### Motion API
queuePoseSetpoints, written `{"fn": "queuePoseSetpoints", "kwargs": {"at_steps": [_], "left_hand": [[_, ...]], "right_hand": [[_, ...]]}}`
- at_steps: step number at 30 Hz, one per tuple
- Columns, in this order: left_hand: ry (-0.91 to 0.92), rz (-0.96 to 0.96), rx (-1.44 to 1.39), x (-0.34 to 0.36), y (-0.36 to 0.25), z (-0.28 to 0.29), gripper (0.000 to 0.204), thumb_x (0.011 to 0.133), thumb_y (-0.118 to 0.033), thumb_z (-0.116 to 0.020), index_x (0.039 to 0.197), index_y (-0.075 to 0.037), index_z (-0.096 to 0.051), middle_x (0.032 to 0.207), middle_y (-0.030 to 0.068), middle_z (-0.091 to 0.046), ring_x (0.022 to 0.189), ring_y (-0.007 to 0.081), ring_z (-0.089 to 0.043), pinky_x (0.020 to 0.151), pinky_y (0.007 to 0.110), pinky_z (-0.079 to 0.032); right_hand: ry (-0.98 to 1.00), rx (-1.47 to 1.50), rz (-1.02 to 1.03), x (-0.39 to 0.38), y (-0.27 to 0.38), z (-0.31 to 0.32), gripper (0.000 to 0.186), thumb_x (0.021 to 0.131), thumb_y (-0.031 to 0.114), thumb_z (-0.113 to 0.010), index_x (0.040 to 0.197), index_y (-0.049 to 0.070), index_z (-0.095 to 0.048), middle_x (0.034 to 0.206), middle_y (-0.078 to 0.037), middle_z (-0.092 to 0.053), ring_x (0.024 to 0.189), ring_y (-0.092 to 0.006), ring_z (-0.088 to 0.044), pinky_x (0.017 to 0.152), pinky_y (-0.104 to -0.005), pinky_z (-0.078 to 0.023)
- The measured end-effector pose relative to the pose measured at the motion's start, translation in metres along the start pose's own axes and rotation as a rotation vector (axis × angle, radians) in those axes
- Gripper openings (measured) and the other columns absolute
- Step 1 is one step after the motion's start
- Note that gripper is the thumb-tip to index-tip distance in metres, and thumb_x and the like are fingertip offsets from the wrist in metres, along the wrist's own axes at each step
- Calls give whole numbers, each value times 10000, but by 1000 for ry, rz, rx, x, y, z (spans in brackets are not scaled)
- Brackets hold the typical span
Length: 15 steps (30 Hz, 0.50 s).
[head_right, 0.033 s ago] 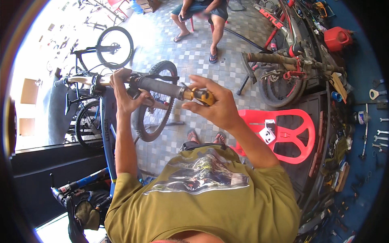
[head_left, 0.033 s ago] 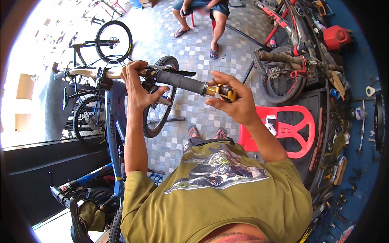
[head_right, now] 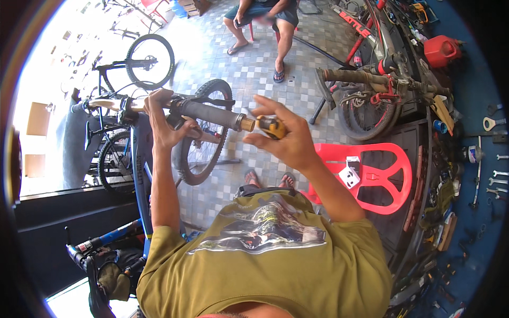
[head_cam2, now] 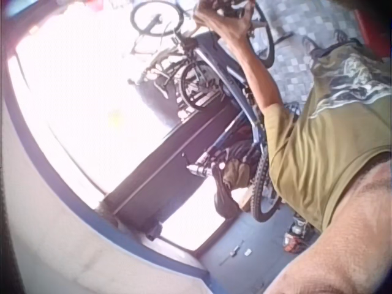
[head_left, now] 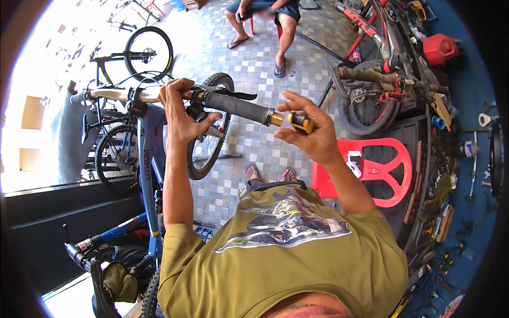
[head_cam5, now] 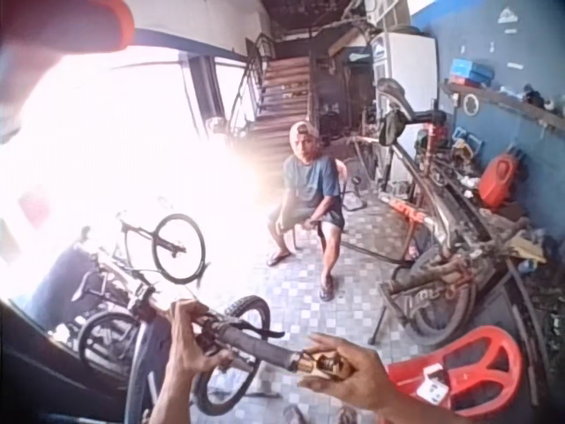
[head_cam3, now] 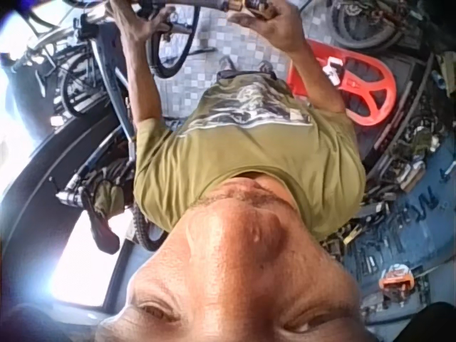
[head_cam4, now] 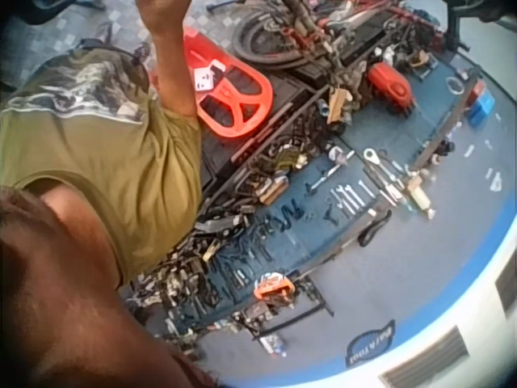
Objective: The person assembles a bicycle handlebar grip, then uses a screwdriver and a yellow multi-tool to tighten the grip and brake lever on the handlebar. The person works in a cluttered workshop with other bicycles and tools visible.
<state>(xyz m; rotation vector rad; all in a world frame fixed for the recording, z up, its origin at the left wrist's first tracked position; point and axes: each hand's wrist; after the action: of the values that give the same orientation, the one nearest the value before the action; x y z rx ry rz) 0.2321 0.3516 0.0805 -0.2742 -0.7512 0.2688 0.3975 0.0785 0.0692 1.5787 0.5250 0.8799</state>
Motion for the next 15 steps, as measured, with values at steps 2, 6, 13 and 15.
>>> {"fn": "queuePoseSetpoints", "kwargs": {"at_steps": [2,6,13,15], "left_hand": [[-12,4,-16,0,-4,-1,1023,568,-738,-867,1201,-11,-523,1094,107,-550,1052,289,-462,958,449,-397],[-29,0,-7,-1,-2,-1,1021,566,-731,-867,1213,-11,-542,1104,117,-552,1063,301,-478,966,458,-396],[-11,101,121,-8,-10,4,1144,557,-661,-916,1424,-61,-472,1303,137,-483,1284,342,-423,1103,495,-343],[-99,94,189,-18,-28,2,1165,566,-655,-920,1452,-65,-447,1338,152,-451,1318,353,-391,1115,505,-334]], "right_hand": [[-27,-25,-31,-11,-2,18,612,835,164,-884,1372,45,-617,1117,-20,-696,851,-19,-566,762,-195,-494],[-23,-109,-330,-45,-56,64,568,864,143,-838,1376,52,-609,1051,-27,-666,864,-46,-601,783,-234,-522],[-18,-436,-368,-127,-168,76,548,836,106,-735,1371,112,-616,997,-126,-712,874,-290,-704,807,-387,-551],[66,-581,-461,-166,-212,83,618,811,160,-767,1402,114,-591,1046,-174,-728,949,-331,-718,845,-429,-556]]}}
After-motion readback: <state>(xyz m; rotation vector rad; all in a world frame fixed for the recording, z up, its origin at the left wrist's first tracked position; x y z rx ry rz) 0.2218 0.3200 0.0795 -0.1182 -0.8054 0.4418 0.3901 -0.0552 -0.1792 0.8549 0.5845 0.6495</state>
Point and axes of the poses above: each hand's wrist, its own x-axis towards the middle knuckle, its own z-axis out of the back of the hand, y = z × x
